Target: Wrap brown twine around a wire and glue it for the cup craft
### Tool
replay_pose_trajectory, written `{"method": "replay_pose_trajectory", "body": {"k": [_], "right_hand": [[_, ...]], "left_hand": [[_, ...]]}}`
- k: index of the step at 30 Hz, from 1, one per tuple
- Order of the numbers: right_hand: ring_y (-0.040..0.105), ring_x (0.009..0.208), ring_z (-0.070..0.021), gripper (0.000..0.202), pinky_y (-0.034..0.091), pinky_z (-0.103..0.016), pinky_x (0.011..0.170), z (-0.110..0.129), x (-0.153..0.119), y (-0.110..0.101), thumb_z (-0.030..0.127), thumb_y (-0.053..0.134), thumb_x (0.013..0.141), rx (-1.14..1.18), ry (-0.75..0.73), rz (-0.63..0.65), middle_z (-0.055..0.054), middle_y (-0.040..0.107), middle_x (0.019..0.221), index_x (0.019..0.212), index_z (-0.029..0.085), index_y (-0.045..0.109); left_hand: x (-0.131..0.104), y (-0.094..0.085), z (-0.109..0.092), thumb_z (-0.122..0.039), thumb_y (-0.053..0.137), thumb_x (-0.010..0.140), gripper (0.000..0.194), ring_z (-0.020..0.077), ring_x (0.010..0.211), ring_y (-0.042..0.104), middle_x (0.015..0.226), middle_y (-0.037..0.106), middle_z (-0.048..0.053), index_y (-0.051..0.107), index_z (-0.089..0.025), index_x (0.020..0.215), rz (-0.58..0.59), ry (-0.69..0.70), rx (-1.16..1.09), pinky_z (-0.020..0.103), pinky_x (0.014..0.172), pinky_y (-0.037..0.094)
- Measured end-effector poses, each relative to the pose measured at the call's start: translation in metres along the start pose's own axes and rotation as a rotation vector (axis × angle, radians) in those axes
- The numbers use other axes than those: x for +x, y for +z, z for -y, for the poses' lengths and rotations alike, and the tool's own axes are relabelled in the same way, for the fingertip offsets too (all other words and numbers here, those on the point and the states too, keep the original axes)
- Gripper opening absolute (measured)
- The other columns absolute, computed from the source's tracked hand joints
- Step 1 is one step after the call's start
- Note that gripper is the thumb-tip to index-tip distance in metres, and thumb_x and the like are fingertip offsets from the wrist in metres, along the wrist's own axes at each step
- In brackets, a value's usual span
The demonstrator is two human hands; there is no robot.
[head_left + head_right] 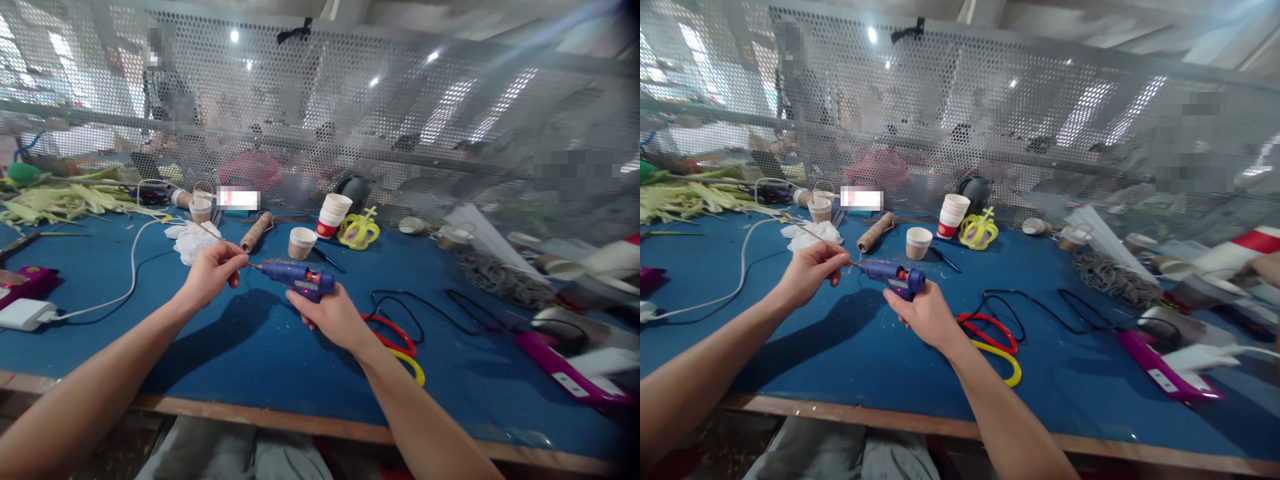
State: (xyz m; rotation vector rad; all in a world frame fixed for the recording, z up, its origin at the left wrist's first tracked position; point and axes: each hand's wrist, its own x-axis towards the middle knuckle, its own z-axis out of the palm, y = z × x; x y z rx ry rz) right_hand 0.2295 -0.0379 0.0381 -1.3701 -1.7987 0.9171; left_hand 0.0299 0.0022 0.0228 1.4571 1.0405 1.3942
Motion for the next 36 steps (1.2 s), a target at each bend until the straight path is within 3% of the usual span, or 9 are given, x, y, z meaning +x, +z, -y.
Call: {"method": "replay_pose_trajectory", "body": {"k": [36], "right_hand": [[0.043, 0.035, -0.0077, 0.027, 0.038, -0.021, 0.039, 0.002, 0.0013, 0.0, 0.034, 0.055, 0.072, -0.005, 0.02, -0.007, 0.004, 0.046, 0.039, 0.052, 0.017, 0.048]], "left_hand": [[0.0001, -0.0009, -0.0022, -0.028, 0.061, 0.069, 0.017, 0.0046, 0.034, 0.044, 0.05, 0.051, -0.005, 0.054, -0.012, 0.065, 0.006, -0.007, 0.039, 0.018, 0.036, 0.036]]}}
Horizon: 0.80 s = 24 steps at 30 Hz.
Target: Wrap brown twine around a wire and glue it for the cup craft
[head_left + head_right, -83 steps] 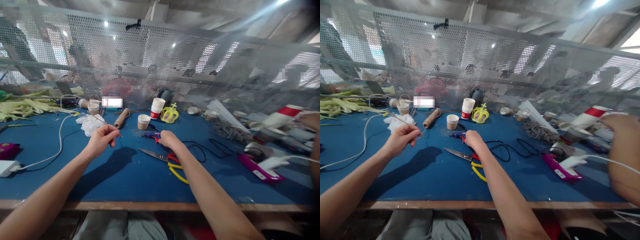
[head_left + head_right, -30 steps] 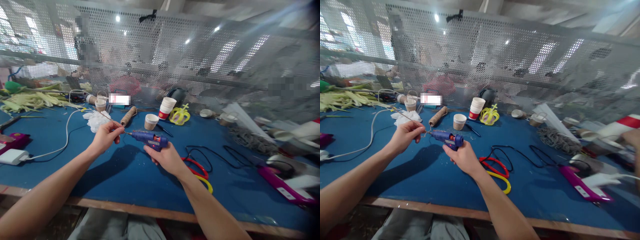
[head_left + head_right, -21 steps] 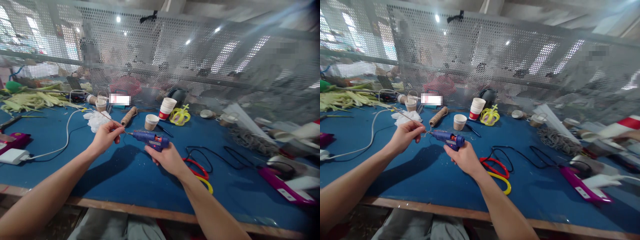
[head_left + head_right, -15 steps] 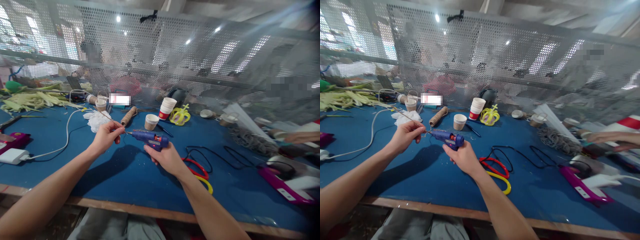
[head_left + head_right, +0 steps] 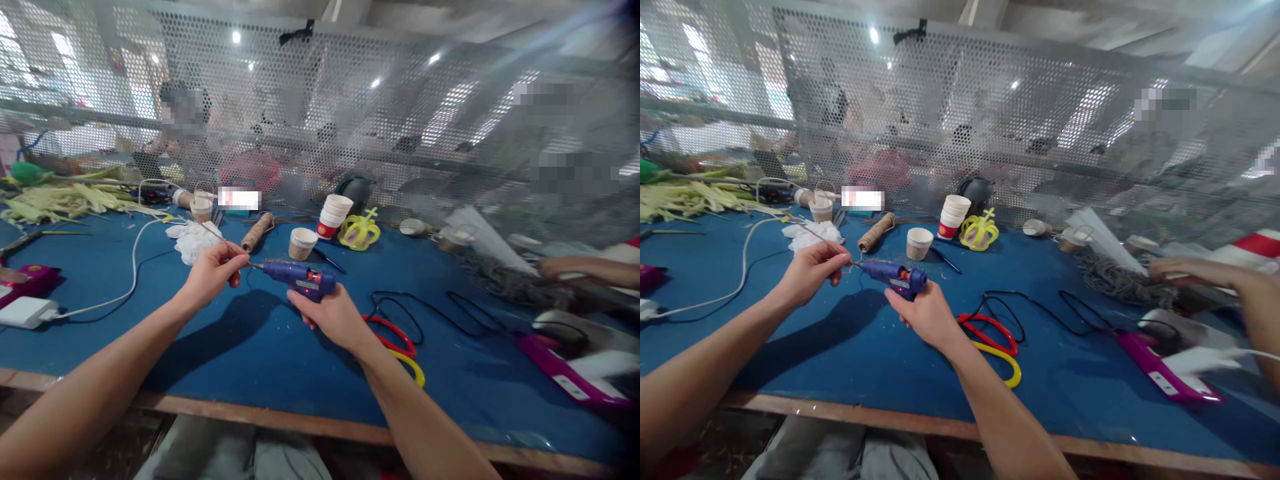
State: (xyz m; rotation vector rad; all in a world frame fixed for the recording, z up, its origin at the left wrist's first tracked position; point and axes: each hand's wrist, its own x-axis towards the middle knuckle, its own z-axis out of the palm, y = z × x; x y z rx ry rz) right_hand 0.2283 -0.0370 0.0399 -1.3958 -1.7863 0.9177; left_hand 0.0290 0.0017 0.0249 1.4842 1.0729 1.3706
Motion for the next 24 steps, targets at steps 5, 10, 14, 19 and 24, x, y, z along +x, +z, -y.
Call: {"method": "replay_pose_trajectory", "body": {"k": [5, 10, 14, 19, 24], "right_hand": [[0.043, 0.035, -0.0077, 0.028, 0.038, -0.02, 0.039, -0.0004, 0.0002, 0.0, 0.034, 0.055, 0.072, 0.0, 0.01, 0.002, 0.004, 0.047, 0.039, 0.052, 0.016, 0.048], [0.043, 0.035, -0.0077, 0.029, 0.037, -0.021, 0.039, -0.0018, 0.0002, -0.0005, 0.034, 0.056, 0.071, -0.009, 0.025, -0.008, 0.003, 0.046, 0.039, 0.05, 0.017, 0.047], [0.043, 0.035, -0.0076, 0.029, 0.038, -0.021, 0.039, -0.0014, -0.0001, -0.0015, 0.034, 0.056, 0.071, -0.02, 0.022, -0.011, 0.003, 0.047, 0.039, 0.049, 0.017, 0.047], [0.043, 0.035, -0.0079, 0.03, 0.038, -0.021, 0.04, -0.0014, -0.0014, -0.0026, 0.033, 0.055, 0.072, -0.029, 0.003, -0.006, 0.003, 0.047, 0.038, 0.049, 0.017, 0.047], [0.044, 0.035, -0.0083, 0.029, 0.038, -0.021, 0.04, -0.0019, -0.0018, -0.0026, 0.034, 0.056, 0.072, -0.033, -0.004, -0.004, 0.002, 0.048, 0.039, 0.05, 0.016, 0.048]], "left_hand": [[0.0011, -0.0014, 0.0011, -0.029, 0.062, 0.067, 0.019, 0.004, 0.035, 0.045, 0.056, 0.055, -0.003, 0.054, -0.012, 0.067, -0.004, 0.005, -0.031, 0.018, 0.035, 0.036], [0.0011, -0.0023, -0.0001, -0.027, 0.06, 0.068, 0.016, 0.0036, 0.034, 0.045, 0.056, 0.054, -0.004, 0.054, -0.012, 0.068, -0.007, 0.003, -0.023, 0.018, 0.035, 0.036], [0.0008, -0.0023, -0.0001, -0.027, 0.06, 0.069, 0.016, 0.0033, 0.035, 0.045, 0.057, 0.054, -0.004, 0.054, -0.012, 0.068, -0.011, 0.01, -0.019, 0.018, 0.036, 0.037], [0.0006, -0.0023, 0.0, -0.028, 0.06, 0.069, 0.017, 0.0033, 0.035, 0.044, 0.055, 0.054, -0.004, 0.055, -0.012, 0.067, -0.019, 0.016, -0.019, 0.018, 0.036, 0.036], [0.0003, -0.0025, -0.0006, -0.028, 0.06, 0.068, 0.017, 0.0032, 0.035, 0.045, 0.058, 0.055, -0.003, 0.055, -0.012, 0.067, -0.02, 0.016, -0.024, 0.018, 0.035, 0.036]]}}
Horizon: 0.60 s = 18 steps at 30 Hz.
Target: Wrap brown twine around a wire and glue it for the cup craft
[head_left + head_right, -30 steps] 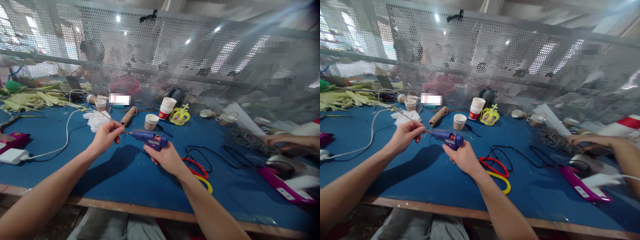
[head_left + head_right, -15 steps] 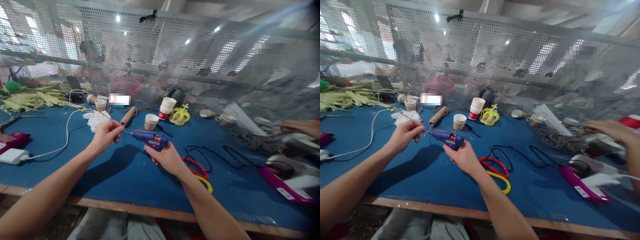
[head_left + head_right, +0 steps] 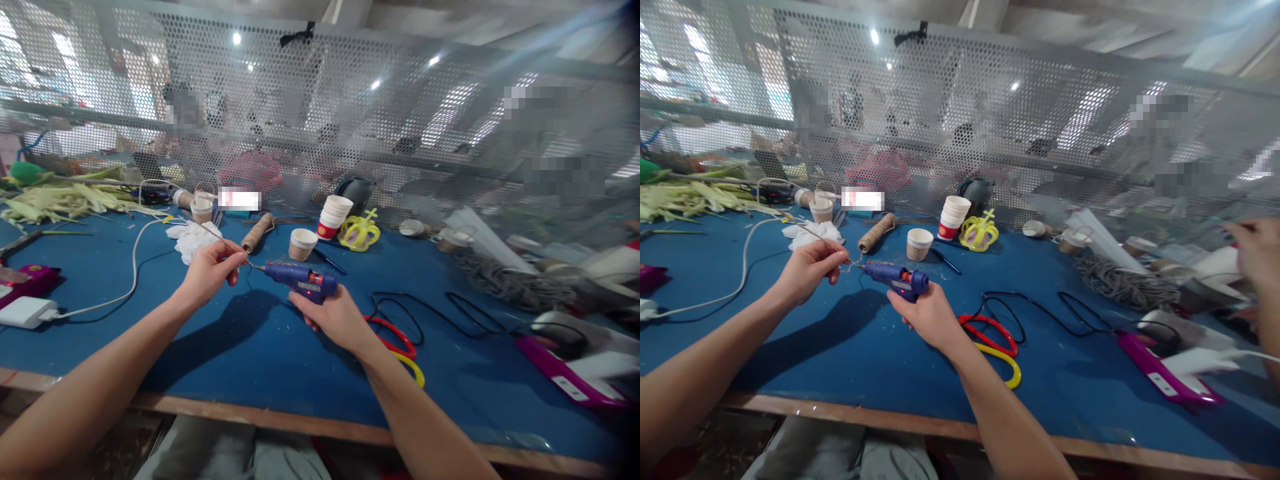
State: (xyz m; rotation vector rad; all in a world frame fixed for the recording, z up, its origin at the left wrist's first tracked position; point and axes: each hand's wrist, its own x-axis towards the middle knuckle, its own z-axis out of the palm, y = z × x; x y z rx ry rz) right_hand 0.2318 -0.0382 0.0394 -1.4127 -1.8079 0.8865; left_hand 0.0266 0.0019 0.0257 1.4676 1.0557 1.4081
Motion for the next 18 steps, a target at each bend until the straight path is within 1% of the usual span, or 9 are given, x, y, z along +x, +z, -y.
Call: {"method": "replay_pose_trajectory", "body": {"k": [7, 13, 18], "right_hand": [[0.043, 0.034, -0.008, 0.029, 0.038, -0.02, 0.039, 0.0039, -0.0001, -0.0011, 0.032, 0.056, 0.071, 0.002, 0.003, -0.014, 0.003, 0.047, 0.036, 0.048, 0.017, 0.047], [0.044, 0.035, -0.0081, 0.031, 0.039, -0.021, 0.041, 0.0035, -0.0005, -0.0019, 0.034, 0.055, 0.073, -0.008, -0.002, -0.011, 0.003, 0.046, 0.037, 0.048, 0.017, 0.046], [0.044, 0.035, -0.008, 0.027, 0.038, -0.021, 0.04, 0.0037, -0.0009, 0.0, 0.034, 0.054, 0.073, 0.004, 0.008, 0.002, 0.003, 0.048, 0.04, 0.052, 0.016, 0.048]], "left_hand": [[0.001, -0.0008, 0.0013, -0.028, 0.061, 0.069, 0.017, 0.0038, 0.035, 0.045, 0.055, 0.054, -0.003, 0.055, -0.012, 0.068, 0.003, 0.002, 0.001, 0.017, 0.036, 0.037], [0.0008, 0.0, 0.0014, -0.026, 0.06, 0.069, 0.016, 0.0029, 0.035, 0.045, 0.06, 0.055, -0.003, 0.054, -0.012, 0.067, 0.01, 0.007, -0.007, 0.017, 0.036, 0.037], [0.0, 0.0008, 0.0017, -0.026, 0.06, 0.069, 0.015, 0.0029, 0.035, 0.045, 0.06, 0.055, -0.003, 0.054, -0.012, 0.067, 0.015, -0.001, 0.006, 0.017, 0.036, 0.037]]}}
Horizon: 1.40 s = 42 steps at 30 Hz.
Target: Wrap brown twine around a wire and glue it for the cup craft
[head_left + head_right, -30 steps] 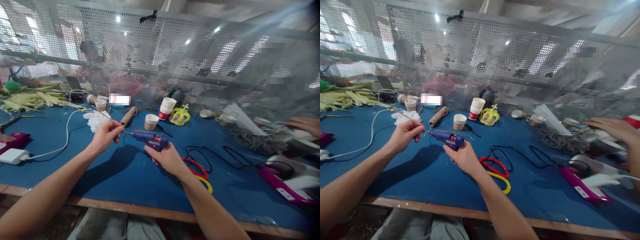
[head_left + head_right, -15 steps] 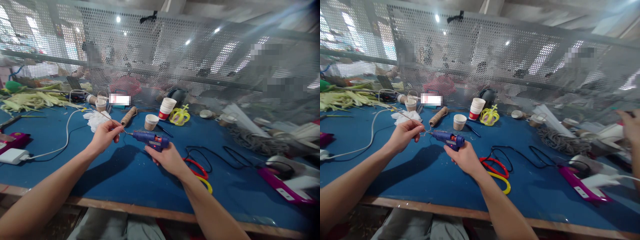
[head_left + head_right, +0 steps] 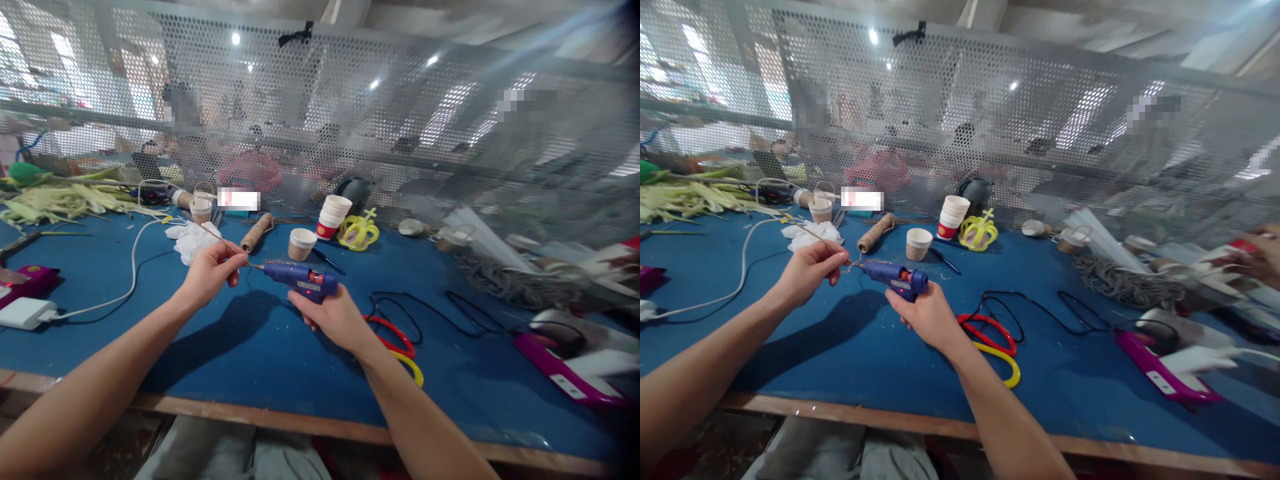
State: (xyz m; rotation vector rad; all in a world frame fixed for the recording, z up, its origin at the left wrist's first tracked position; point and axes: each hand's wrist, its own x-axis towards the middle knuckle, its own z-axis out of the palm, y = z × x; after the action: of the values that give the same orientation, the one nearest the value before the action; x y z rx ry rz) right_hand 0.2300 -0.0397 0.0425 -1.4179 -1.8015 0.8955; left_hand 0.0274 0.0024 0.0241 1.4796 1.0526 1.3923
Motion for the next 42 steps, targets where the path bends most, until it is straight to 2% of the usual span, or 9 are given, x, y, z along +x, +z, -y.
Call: {"method": "replay_pose_trajectory", "body": {"k": [17, 27, 33, 42], "right_hand": [[0.043, 0.035, -0.0073, 0.029, 0.038, -0.02, 0.039, -0.0012, 0.0011, -0.0022, 0.034, 0.053, 0.074, 0.009, -0.017, 0.039, 0.003, 0.047, 0.039, 0.051, 0.016, 0.048], [0.044, 0.035, -0.0078, 0.032, 0.039, -0.021, 0.039, -0.0054, 0.0016, -0.0043, 0.037, 0.054, 0.075, 0.002, -0.032, 0.034, 0.003, 0.047, 0.04, 0.051, 0.016, 0.048], [0.043, 0.035, -0.0075, 0.025, 0.039, -0.02, 0.039, -0.0036, 0.0006, -0.0052, 0.036, 0.053, 0.075, 0.026, -0.035, 0.048, 0.004, 0.046, 0.04, 0.06, 0.016, 0.052], [0.042, 0.036, -0.0072, 0.026, 0.039, -0.02, 0.039, -0.0051, 0.0029, -0.0067, 0.037, 0.054, 0.075, 0.042, -0.008, 0.067, 0.004, 0.046, 0.041, 0.062, 0.015, 0.053]], "left_hand": [[0.0004, 0.0007, -0.0018, -0.03, 0.062, 0.067, 0.019, 0.0043, 0.035, 0.045, 0.054, 0.056, -0.003, 0.055, -0.013, 0.068, -0.01, -0.028, -0.031, 0.018, 0.036, 0.036], [0.0003, 0.0013, -0.0069, -0.028, 0.063, 0.066, 0.018, 0.0041, 0.033, 0.044, 0.053, 0.055, -0.003, 0.054, -0.012, 0.066, -0.037, -0.029, -0.032, 0.018, 0.036, 0.036], [0.0008, 0.0006, -0.0035, -0.028, 0.062, 0.066, 0.018, 0.0041, 0.034, 0.044, 0.052, 0.054, -0.004, 0.054, -0.013, 0.067, -0.03, -0.03, -0.034, 0.018, 0.036, 0.036], [0.0011, -0.0002, 0.0001, -0.03, 0.062, 0.069, 0.019, 0.0034, 0.035, 0.044, 0.058, 0.055, -0.003, 0.054, -0.013, 0.07, -0.004, -0.017, -0.066, 0.018, 0.037, 0.036]]}}
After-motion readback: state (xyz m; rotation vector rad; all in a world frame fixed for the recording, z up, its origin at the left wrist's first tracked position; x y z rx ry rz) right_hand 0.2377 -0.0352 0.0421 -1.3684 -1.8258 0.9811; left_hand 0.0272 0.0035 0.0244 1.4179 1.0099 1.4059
